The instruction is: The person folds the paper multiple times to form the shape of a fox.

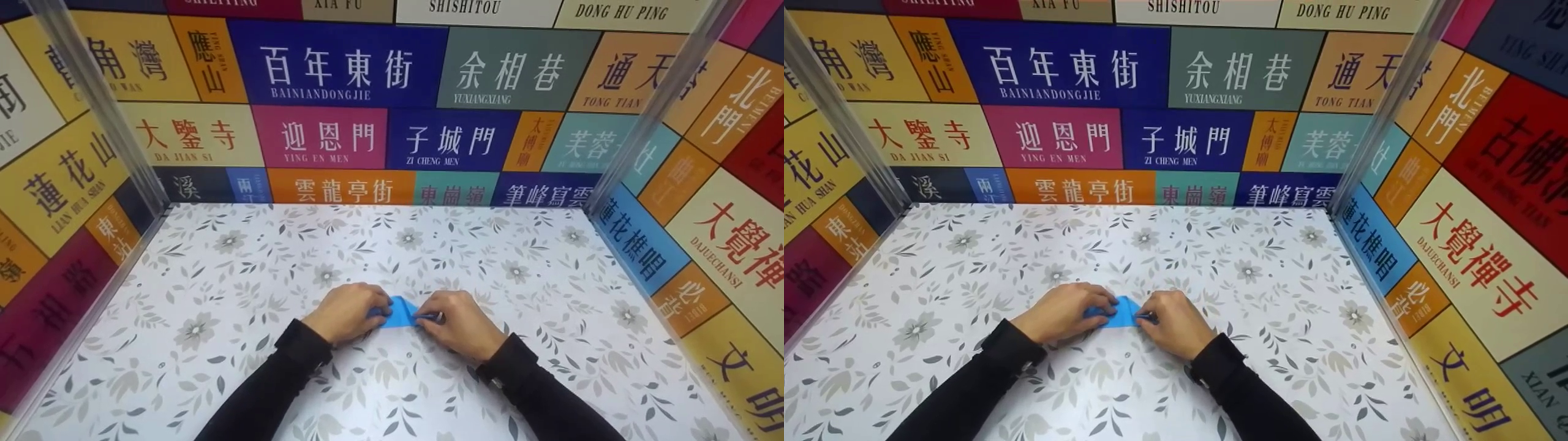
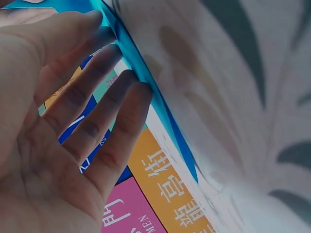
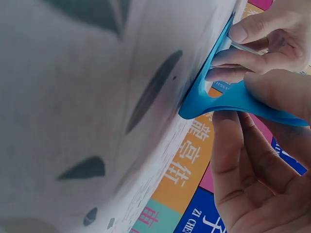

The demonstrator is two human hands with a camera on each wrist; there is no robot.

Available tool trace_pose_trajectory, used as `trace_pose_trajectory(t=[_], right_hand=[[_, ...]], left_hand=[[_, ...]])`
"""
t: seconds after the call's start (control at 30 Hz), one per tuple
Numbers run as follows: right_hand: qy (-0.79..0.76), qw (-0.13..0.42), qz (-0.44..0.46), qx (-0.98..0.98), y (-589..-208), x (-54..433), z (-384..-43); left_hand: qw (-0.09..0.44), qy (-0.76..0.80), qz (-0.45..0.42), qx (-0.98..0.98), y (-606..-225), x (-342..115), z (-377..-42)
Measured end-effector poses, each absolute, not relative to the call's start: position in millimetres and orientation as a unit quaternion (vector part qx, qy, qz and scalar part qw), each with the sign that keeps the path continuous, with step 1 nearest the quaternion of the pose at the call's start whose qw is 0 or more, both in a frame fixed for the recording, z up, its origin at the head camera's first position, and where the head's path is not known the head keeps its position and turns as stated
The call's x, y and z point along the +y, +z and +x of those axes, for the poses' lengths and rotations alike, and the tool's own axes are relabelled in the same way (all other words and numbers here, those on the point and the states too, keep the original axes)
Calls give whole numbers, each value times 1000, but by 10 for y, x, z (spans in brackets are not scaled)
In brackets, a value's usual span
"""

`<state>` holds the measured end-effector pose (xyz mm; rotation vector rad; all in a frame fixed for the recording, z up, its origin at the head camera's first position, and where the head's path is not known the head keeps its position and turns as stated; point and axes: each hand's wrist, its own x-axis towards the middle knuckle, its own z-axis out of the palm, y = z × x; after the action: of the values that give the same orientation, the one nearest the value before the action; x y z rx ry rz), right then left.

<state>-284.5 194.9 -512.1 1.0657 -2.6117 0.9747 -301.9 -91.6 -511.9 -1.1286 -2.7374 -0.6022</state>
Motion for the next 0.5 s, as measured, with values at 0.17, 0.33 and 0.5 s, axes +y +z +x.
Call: trace_pose_trajectory(t=[0.17, 0.33, 0.5], right_hand=[[321, 83, 357, -873, -5113, 1913, -2827], [308, 82, 354, -879, -5100, 1877, -2801], [297, 82, 365, -878, -5109, 1861, -2790]], left_hand=[[78, -212, -387, -894, -5236, -951, -3114], [56, -202, -370, -905, -5114, -919, -3037], [52, -185, -365, -911, -5118, -905, -3035]])
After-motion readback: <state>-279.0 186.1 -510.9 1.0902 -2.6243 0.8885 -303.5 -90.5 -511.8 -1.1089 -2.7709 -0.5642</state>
